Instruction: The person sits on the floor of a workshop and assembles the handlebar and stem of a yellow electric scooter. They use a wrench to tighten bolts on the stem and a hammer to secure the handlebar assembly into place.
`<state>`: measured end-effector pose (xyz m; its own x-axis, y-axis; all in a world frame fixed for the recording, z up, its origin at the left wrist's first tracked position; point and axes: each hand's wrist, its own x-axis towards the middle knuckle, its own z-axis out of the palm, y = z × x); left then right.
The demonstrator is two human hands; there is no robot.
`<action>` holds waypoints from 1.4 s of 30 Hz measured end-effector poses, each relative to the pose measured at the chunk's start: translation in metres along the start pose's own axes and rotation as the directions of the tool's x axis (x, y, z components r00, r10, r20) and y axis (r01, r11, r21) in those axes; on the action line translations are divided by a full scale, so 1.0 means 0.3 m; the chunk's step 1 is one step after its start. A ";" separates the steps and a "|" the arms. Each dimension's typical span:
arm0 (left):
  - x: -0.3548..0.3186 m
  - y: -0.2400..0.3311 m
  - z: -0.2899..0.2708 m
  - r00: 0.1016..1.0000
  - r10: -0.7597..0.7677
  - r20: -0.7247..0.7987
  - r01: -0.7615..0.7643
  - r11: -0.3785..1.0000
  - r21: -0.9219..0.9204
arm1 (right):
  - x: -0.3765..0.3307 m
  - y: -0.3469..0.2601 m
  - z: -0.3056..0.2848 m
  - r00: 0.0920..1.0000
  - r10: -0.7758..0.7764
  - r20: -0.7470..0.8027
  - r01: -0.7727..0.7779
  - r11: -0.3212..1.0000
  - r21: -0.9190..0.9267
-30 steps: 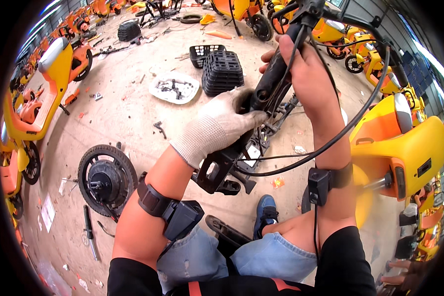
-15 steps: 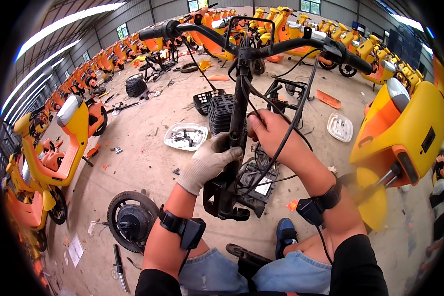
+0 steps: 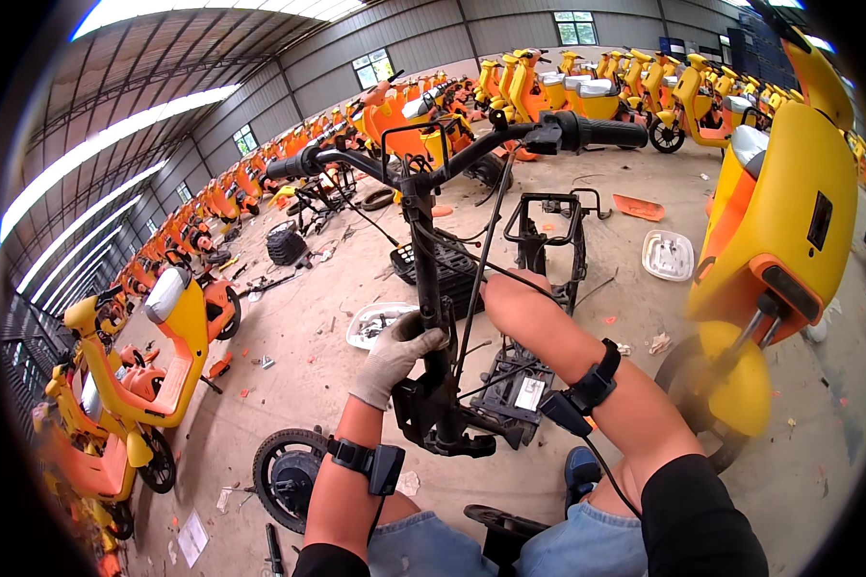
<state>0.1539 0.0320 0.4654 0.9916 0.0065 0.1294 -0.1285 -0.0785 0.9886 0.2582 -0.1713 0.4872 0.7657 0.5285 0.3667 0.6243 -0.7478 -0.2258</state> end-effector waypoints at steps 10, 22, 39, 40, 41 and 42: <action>0.004 0.005 -0.012 1.000 0.016 0.014 -0.017 0.995 0.102 | 0.125 -0.101 -0.152 0.897 0.264 0.353 -0.440 0.468 0.767; 0.042 -0.044 -0.026 0.995 -0.047 0.086 0.058 0.990 -0.132 | 0.265 -0.173 0.056 0.987 -0.098 -0.129 0.092 -0.314 0.945; -0.115 -0.007 -0.034 0.991 -0.084 -0.106 0.090 0.995 0.044 | 0.249 -0.241 0.100 0.986 -0.057 -0.159 0.127 -0.368 0.921; -0.126 -0.018 -0.009 0.989 -0.023 -0.143 0.058 0.968 0.246 | 0.251 -0.241 0.097 0.987 -0.047 -0.157 0.130 -0.354 0.926; -0.133 -0.023 0.000 0.977 0.014 -0.214 0.080 0.902 0.425 | 0.250 -0.250 0.095 0.987 -0.036 -0.155 0.133 -0.348 0.928; -0.138 -0.024 0.004 0.974 0.015 -0.227 0.089 0.893 0.441 | 0.248 -0.260 0.092 0.988 -0.025 -0.152 0.135 -0.341 0.930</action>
<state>0.1137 0.0312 0.4528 0.9599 0.2317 0.1581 -0.0189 -0.5089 0.8606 0.2707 -0.0625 0.5071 0.7173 0.4798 0.5053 0.0345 0.6999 -0.7134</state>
